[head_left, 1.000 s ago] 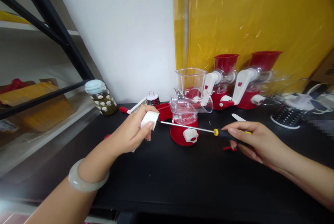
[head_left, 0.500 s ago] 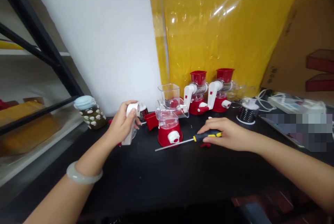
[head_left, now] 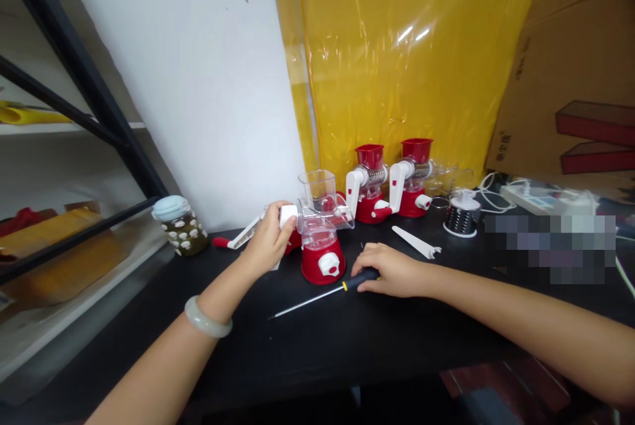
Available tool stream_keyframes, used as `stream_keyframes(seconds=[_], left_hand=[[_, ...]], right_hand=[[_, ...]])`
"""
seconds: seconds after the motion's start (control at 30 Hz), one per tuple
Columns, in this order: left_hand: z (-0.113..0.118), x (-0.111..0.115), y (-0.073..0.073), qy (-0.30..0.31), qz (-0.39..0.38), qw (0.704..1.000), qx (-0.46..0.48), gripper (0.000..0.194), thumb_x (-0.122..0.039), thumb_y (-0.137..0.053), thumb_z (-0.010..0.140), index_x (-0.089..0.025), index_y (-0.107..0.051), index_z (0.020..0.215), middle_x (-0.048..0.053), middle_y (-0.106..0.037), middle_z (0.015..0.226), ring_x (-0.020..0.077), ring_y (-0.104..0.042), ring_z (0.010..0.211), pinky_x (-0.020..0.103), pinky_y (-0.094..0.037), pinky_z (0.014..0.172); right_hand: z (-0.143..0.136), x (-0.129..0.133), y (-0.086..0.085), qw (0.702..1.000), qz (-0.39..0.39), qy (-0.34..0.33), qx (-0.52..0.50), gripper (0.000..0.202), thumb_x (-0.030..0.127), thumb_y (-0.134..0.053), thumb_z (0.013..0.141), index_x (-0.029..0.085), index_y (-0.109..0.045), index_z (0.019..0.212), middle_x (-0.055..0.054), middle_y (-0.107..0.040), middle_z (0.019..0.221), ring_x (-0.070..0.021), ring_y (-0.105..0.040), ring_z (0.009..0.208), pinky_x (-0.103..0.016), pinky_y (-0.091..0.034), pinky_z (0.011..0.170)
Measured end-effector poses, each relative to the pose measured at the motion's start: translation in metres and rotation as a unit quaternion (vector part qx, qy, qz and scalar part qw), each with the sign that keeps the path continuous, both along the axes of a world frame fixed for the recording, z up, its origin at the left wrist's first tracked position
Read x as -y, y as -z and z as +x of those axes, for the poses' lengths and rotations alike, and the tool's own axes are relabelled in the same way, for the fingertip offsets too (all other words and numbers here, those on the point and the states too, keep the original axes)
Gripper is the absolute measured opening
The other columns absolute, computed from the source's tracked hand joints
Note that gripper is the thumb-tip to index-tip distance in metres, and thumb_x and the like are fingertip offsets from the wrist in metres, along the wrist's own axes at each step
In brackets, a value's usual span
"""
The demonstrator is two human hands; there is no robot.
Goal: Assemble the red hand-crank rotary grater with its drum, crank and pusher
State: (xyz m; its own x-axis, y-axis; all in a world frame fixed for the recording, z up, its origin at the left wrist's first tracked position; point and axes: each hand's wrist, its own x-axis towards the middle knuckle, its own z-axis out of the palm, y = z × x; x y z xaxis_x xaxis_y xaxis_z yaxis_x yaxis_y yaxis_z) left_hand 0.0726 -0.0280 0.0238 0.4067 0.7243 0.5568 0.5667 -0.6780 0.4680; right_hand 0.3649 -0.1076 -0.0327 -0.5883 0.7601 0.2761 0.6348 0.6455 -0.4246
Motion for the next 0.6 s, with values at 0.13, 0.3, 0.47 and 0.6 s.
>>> stream_keyframes(seconds=[0.13,0.3,0.47,0.6], left_hand=[[0.006,0.003,0.0,-0.011,0.018,1.0,-0.017,0.044,-0.048,-0.038,0.102,-0.017,-0.04,0.133,0.015,-0.056,0.124,0.0304,-0.06,0.116,0.047,-0.049,0.098],[0.007,0.0,0.005,-0.037,0.037,0.998,-0.017,0.053,-0.05,-0.039,0.1,-0.013,-0.029,0.137,0.019,-0.05,0.128,0.0304,-0.059,0.115,0.049,-0.045,0.102],[0.003,-0.006,0.007,-0.015,0.034,0.999,-0.016,0.054,-0.054,-0.046,0.096,-0.016,-0.031,0.131,0.014,-0.052,0.118,0.0282,-0.062,0.103,0.047,-0.048,0.095],[0.003,-0.008,0.007,-0.009,0.032,0.999,-0.001,0.066,-0.057,-0.062,0.086,-0.018,-0.032,0.13,0.014,-0.053,0.119,0.0303,-0.062,0.105,0.049,-0.049,0.095]], right_hand=[[-0.005,-0.003,0.005,1.0,0.003,0.016,0.027,0.019,0.027,-0.08,0.083,0.023,-0.072,0.1,-0.002,-0.074,0.097,-0.0226,-0.064,0.098,-0.039,-0.043,0.092],[-0.007,-0.006,0.005,0.998,0.028,0.029,0.057,0.02,0.027,-0.079,0.084,0.021,-0.072,0.102,-0.006,-0.073,0.105,-0.0237,-0.066,0.102,-0.04,-0.044,0.093],[-0.002,-0.009,-0.007,0.996,0.088,0.028,-0.002,0.013,0.032,-0.074,0.089,0.02,-0.071,0.091,-0.005,-0.071,0.092,-0.0214,-0.065,0.089,-0.036,-0.048,0.084],[0.002,-0.02,-0.024,0.967,0.169,0.12,-0.151,0.016,0.032,-0.058,0.096,0.018,-0.066,0.094,-0.01,-0.068,0.095,-0.0227,-0.065,0.092,-0.039,-0.053,0.085]])
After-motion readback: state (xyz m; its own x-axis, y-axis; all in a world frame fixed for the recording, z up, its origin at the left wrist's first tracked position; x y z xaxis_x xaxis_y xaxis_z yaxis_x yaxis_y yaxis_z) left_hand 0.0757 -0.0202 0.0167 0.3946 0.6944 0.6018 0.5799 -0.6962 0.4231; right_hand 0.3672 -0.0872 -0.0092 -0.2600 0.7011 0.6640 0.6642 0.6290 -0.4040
